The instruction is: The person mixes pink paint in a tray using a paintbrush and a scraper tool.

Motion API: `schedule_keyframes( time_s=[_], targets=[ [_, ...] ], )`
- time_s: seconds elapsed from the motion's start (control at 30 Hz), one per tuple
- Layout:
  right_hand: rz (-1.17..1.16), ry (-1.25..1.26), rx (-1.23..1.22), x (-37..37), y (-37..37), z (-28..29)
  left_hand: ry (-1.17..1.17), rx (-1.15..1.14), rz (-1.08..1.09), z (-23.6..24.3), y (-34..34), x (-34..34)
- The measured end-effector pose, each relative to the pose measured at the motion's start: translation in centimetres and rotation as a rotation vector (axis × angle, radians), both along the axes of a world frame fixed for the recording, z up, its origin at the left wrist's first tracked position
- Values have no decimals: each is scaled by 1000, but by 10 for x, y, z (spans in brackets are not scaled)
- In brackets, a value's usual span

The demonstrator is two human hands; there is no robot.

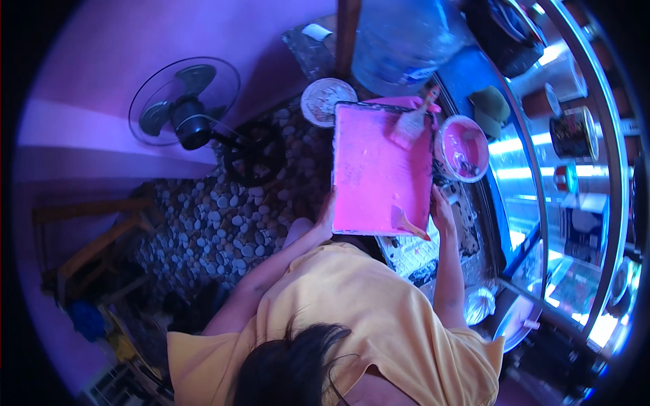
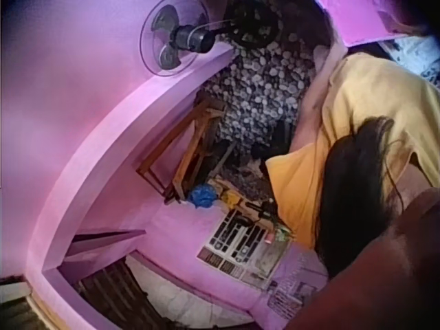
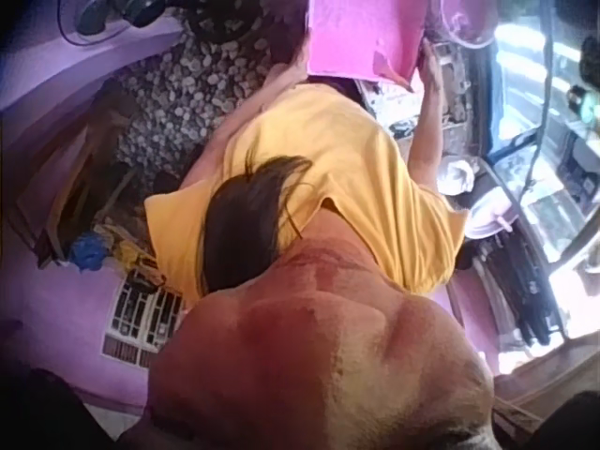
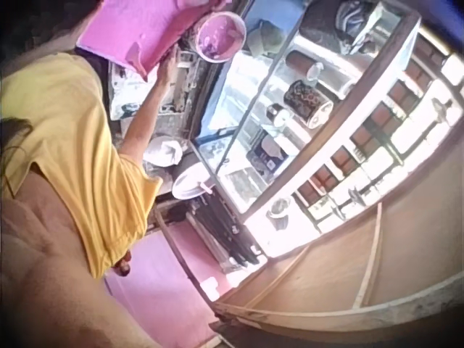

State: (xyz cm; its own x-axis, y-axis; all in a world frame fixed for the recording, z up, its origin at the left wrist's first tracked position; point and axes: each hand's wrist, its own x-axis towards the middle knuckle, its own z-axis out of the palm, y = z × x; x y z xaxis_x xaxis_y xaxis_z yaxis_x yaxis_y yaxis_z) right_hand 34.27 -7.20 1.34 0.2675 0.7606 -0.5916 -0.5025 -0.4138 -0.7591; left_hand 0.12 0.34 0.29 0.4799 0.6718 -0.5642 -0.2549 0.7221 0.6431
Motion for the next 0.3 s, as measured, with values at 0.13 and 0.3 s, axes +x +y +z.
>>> schedule_keyframes(
  time_s=[0.13, 0.3],
  targets=[
    [-33, 103, 47, -14, 4, 10, 155, 10, 114, 15, -8, -2],
    [51, 165, 78, -16, 12, 18, 146, -74, 97, 15, -6, -7]
  ],
)
